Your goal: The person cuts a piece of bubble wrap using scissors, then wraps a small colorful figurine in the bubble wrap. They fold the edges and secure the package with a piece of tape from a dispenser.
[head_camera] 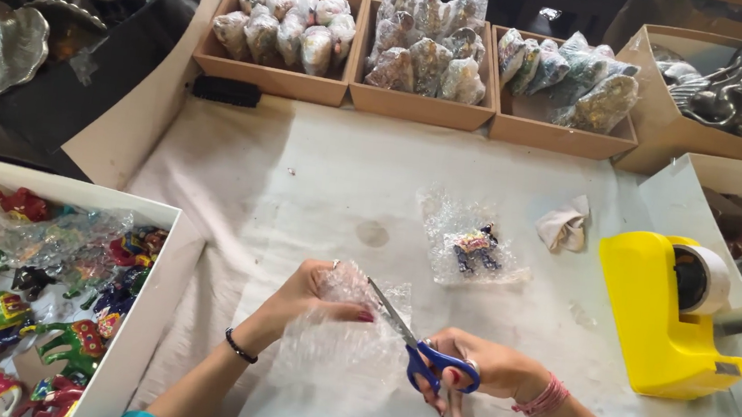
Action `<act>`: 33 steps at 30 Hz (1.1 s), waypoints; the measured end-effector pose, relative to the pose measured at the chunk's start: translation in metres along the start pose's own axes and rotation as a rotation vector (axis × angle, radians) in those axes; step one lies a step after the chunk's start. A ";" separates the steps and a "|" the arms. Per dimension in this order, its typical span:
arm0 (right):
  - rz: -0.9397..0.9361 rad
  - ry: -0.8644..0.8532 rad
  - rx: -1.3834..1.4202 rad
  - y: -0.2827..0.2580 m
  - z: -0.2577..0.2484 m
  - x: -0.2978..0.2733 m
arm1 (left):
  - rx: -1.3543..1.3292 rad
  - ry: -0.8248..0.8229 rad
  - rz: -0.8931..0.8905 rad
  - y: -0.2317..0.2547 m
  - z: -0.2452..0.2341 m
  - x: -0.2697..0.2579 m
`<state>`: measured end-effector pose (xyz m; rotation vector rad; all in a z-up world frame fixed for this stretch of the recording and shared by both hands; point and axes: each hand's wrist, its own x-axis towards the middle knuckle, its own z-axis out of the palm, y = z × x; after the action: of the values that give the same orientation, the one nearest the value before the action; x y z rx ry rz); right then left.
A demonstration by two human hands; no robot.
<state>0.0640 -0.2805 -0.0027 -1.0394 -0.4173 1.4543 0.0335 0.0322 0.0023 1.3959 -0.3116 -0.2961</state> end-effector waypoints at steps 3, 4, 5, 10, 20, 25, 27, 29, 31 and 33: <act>-0.092 -0.061 0.025 0.005 -0.002 0.004 | -0.151 -0.071 0.000 -0.008 0.003 0.003; -0.091 -0.061 0.026 0.007 -0.004 0.004 | -0.153 -0.071 -0.001 -0.011 0.003 0.004; -0.095 -0.059 0.027 0.009 -0.005 0.005 | -0.130 -0.084 -0.028 -0.014 0.003 0.004; -0.125 -0.045 -0.020 0.012 -0.002 0.009 | -0.101 -0.148 0.008 -0.023 0.005 0.001; -0.141 0.019 0.123 0.029 -0.016 0.017 | -0.178 -0.149 -0.059 -0.039 0.006 0.005; -0.151 -0.044 0.115 0.010 0.004 0.017 | 0.060 -0.149 -0.080 -0.017 0.015 -0.002; -0.158 -0.048 0.108 0.015 -0.002 0.018 | -0.052 -0.207 -0.159 -0.014 0.021 -0.005; -0.204 -0.060 0.144 0.022 -0.010 0.013 | 0.031 -0.196 -0.183 -0.022 0.024 -0.004; -0.248 -0.072 0.179 0.012 -0.007 0.005 | 0.113 -0.184 -0.205 -0.038 0.024 -0.004; -0.257 0.343 -0.172 -0.015 0.008 -0.006 | 0.081 -0.311 0.063 -0.061 0.022 -0.004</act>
<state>0.0657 -0.2807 0.0159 -1.2958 -0.4138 1.0017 0.0200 0.0048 -0.0549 1.4162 -0.6287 -0.4536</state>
